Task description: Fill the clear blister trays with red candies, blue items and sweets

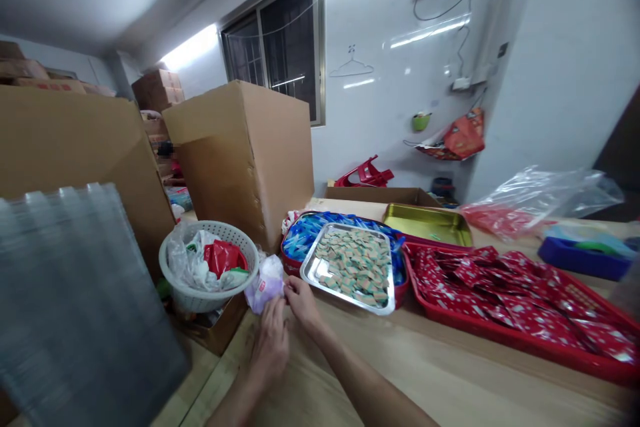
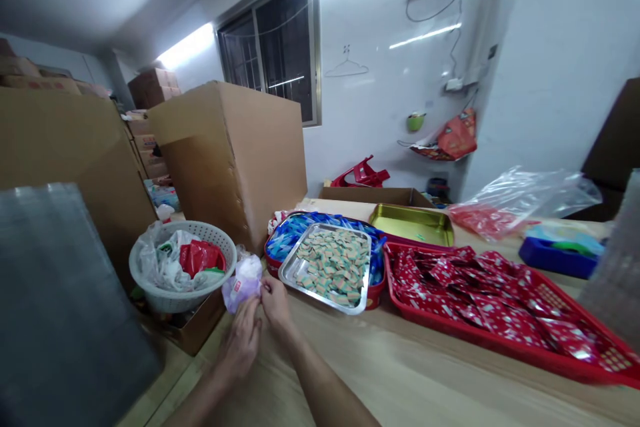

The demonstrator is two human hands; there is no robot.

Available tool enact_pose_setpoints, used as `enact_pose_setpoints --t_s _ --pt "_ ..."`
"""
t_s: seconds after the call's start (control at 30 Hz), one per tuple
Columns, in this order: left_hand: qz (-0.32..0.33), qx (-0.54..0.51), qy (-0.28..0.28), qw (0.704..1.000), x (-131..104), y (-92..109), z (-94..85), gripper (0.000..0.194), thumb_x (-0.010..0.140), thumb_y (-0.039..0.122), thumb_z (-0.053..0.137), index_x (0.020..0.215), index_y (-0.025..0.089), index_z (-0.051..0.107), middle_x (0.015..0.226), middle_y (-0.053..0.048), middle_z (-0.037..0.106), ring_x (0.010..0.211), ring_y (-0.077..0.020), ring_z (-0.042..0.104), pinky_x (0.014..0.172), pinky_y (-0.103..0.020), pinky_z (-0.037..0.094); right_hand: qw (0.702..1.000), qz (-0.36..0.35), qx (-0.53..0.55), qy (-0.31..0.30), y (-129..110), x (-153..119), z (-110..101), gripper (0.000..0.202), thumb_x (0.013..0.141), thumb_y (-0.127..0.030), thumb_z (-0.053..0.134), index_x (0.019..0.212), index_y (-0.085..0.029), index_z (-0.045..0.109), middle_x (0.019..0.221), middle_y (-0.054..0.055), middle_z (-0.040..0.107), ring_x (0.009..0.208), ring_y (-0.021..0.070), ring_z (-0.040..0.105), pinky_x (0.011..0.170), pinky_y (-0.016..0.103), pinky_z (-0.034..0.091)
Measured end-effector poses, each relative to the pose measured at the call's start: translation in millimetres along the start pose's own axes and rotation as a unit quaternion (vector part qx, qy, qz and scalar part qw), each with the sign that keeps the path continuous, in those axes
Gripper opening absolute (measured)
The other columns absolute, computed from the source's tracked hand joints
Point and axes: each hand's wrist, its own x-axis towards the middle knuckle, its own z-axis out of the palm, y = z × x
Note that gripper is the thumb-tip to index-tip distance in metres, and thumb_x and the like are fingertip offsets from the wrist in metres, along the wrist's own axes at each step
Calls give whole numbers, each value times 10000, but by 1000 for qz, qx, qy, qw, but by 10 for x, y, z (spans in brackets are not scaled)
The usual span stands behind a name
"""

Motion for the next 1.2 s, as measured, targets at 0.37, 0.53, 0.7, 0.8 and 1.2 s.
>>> enact_pose_setpoints --t_s 0.37,0.53,0.7,0.8,1.2 --pt "-26 162 -128 978 502 -29 -256 490 788 44 380 1240 175 513 1223 -90 586 1071 -221 506 949 -340 378 998 7 65 3 -137 -16 -102 140 560 -301 644 575 -162 645 550 -11 593 599 165 511 562 254 393" --pt "-38 241 -141 960 651 17 -229 505 789 151 480 1292 102 474 1327 -170 498 1062 -322 494 895 -440 386 990 44 133 10 -178 -169 -103 202 559 -346 642 625 -157 666 543 -15 573 522 131 478 504 242 395" --pt "-10 301 -147 942 785 148 -260 441 759 249 589 1167 83 579 1214 -211 554 1047 -326 484 809 -407 392 979 79 187 26 -202 -292 -195 233 568 -376 645 643 -155 648 544 -13 568 454 100 439 487 247 414" --pt "6 299 -136 944 762 181 -292 353 809 230 514 1129 104 598 1160 -190 584 1060 -313 468 819 -405 370 976 86 199 33 -226 -299 -282 232 539 -373 672 607 -154 639 502 -9 561 433 101 434 453 232 371" --pt "12 328 -106 939 661 138 -303 347 792 220 506 1086 59 597 940 -179 634 901 -286 506 772 -395 353 990 13 135 47 -404 -93 -308 243 575 -389 635 546 -147 645 488 -17 552 496 128 437 495 243 328"
